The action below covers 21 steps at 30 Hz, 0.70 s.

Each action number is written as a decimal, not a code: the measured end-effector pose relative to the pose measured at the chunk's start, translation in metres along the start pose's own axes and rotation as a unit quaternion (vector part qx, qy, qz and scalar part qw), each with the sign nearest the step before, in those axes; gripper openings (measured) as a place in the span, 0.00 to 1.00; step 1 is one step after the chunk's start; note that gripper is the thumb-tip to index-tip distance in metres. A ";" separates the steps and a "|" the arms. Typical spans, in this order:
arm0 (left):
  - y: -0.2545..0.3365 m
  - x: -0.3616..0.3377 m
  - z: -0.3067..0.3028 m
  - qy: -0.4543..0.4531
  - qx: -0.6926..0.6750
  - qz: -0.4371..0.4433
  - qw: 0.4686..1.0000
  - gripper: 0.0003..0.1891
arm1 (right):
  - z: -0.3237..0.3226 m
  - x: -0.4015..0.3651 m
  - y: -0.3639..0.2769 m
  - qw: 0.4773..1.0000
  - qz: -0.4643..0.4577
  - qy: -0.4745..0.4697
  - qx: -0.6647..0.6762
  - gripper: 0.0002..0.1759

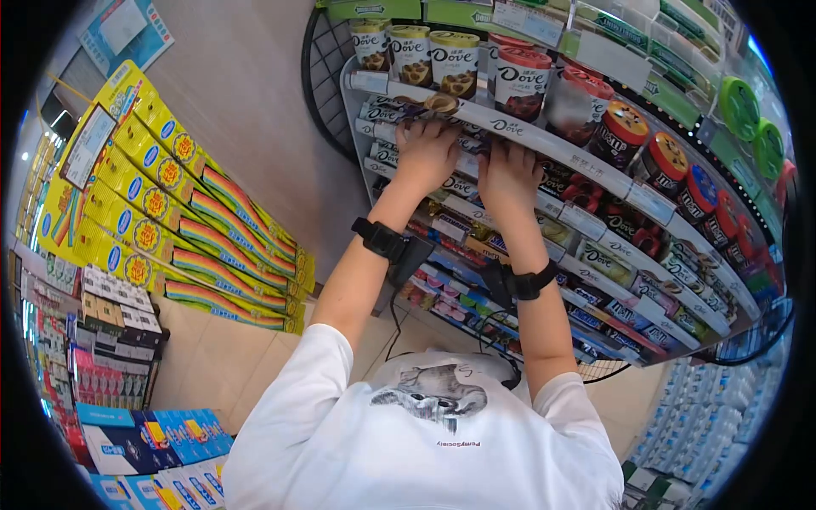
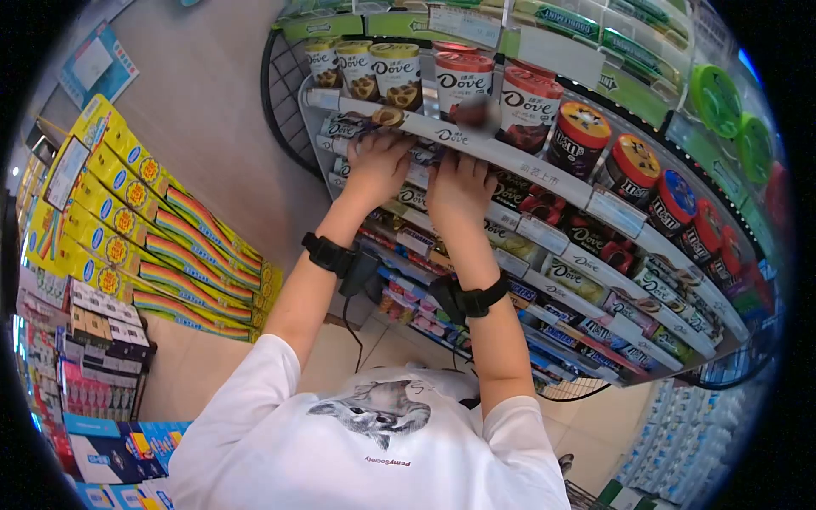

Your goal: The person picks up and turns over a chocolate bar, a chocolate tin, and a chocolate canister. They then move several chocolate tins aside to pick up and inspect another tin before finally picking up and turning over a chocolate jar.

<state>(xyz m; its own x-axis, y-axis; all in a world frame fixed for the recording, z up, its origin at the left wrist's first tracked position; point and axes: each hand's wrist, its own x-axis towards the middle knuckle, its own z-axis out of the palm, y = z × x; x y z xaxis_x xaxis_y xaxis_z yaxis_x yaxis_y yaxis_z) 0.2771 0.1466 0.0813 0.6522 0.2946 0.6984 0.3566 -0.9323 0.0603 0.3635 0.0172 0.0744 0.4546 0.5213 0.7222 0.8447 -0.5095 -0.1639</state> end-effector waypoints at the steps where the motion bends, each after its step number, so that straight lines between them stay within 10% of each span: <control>1: 0.000 0.002 -0.002 -0.004 0.002 -0.004 1.000 0.15 | -0.001 0.003 0.000 1.000 0.006 -0.003 0.010 0.21; 14: -0.006 -0.012 -0.066 0.071 -0.213 -0.036 0.974 0.21 | -0.050 -0.006 -0.016 0.960 0.041 0.076 0.267 0.13; 15: -0.005 -0.018 -0.069 0.070 -0.215 -0.035 0.973 0.21 | -0.065 -0.006 -0.013 0.909 0.150 0.007 0.388 0.14; 17: -0.005 -0.029 -0.076 0.016 -0.631 -0.204 0.748 0.25 | -0.070 -0.015 0.002 0.765 0.262 -0.043 0.586 0.14; 21: 0.004 -0.044 -0.098 -0.117 -0.681 -0.197 0.696 0.24 | -0.102 -0.027 0.003 0.695 0.335 -0.048 0.635 0.13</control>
<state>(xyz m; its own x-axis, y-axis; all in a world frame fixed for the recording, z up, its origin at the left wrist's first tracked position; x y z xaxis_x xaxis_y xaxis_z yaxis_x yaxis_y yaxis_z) 0.1845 0.1098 0.1204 0.8306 0.4619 0.3110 -0.3219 -0.0573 0.9450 0.3251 -0.0683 0.1229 0.8309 0.5331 0.1594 -0.0250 0.3221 -0.9464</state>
